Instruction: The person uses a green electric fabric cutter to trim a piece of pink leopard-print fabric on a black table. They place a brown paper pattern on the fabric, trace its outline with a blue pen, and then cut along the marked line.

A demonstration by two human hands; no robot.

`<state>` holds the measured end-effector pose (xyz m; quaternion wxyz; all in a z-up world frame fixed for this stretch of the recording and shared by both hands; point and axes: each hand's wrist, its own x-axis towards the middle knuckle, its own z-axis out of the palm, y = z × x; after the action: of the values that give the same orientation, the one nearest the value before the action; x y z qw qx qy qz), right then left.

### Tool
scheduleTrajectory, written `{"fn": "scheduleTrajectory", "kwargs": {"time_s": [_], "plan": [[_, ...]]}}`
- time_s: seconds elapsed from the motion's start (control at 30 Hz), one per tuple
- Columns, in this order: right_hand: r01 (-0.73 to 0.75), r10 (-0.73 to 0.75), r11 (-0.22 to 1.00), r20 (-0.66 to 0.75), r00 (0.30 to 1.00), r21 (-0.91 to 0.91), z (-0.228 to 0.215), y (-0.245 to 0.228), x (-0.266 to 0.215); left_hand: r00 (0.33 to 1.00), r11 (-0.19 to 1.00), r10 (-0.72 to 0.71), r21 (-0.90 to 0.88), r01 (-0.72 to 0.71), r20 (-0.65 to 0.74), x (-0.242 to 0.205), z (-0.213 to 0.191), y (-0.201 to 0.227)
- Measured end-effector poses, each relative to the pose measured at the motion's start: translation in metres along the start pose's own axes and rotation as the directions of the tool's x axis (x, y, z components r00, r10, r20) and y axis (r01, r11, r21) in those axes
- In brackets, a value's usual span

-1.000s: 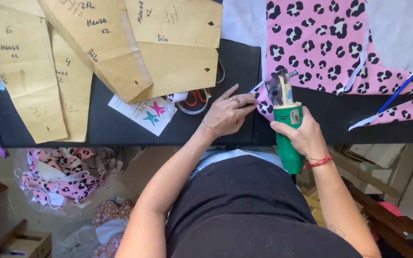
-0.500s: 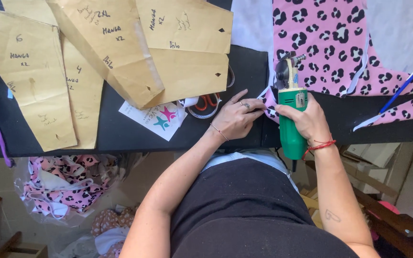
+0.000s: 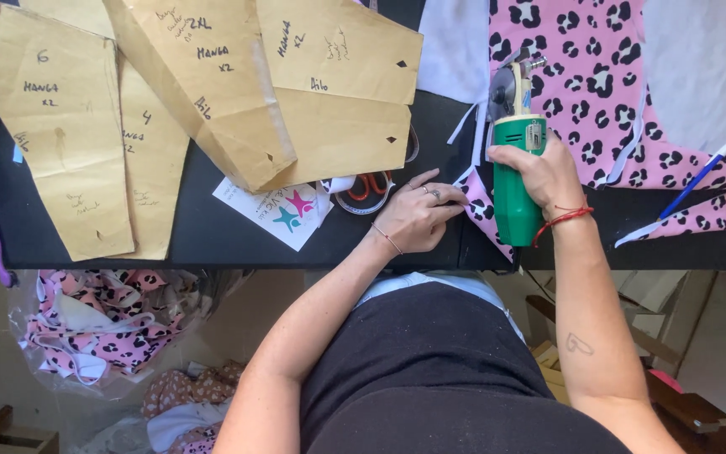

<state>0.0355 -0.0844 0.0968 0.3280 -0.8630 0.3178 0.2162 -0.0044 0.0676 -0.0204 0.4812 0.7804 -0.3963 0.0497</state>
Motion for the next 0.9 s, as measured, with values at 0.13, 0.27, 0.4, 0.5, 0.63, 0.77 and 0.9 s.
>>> {"fn": "scheduleTrajectory", "kwargs": {"time_s": [0.13,0.27,0.4,0.5,0.63,0.77,0.9], "plan": [[0.012,-0.012,1.000,-0.008,1.000,-0.007,-0.003,-0.009,0.008,0.999,1.000,-0.017,0.013,0.016,0.029,0.001,-0.003,0.001],[0.029,-0.028,1.000,-0.019,0.999,0.004,0.001,-0.011,0.024,0.999,0.999,-0.022,0.027,0.020,0.047,0.000,-0.002,0.000],[0.033,-0.033,0.999,-0.019,0.999,0.002,0.001,-0.020,0.033,0.998,0.999,-0.031,0.043,0.029,0.054,0.000,-0.002,0.002],[0.074,-0.074,0.997,-0.025,0.997,0.014,-0.004,-0.022,0.043,0.998,0.998,-0.043,0.053,0.040,0.052,-0.002,0.000,0.000],[0.056,-0.067,0.983,0.057,0.996,0.173,-0.019,-0.030,0.057,0.998,0.999,0.054,-0.002,-0.054,0.019,0.012,-0.025,0.009],[0.112,-0.105,0.991,0.092,0.990,-0.074,-0.029,-0.018,0.037,0.988,0.981,0.042,0.193,-0.012,-0.150,0.029,-0.040,0.027],[0.099,-0.096,0.995,0.181,0.979,-0.011,-0.049,0.037,0.005,0.957,0.923,-0.119,0.326,0.205,-0.265,0.042,-0.047,0.035]]}}
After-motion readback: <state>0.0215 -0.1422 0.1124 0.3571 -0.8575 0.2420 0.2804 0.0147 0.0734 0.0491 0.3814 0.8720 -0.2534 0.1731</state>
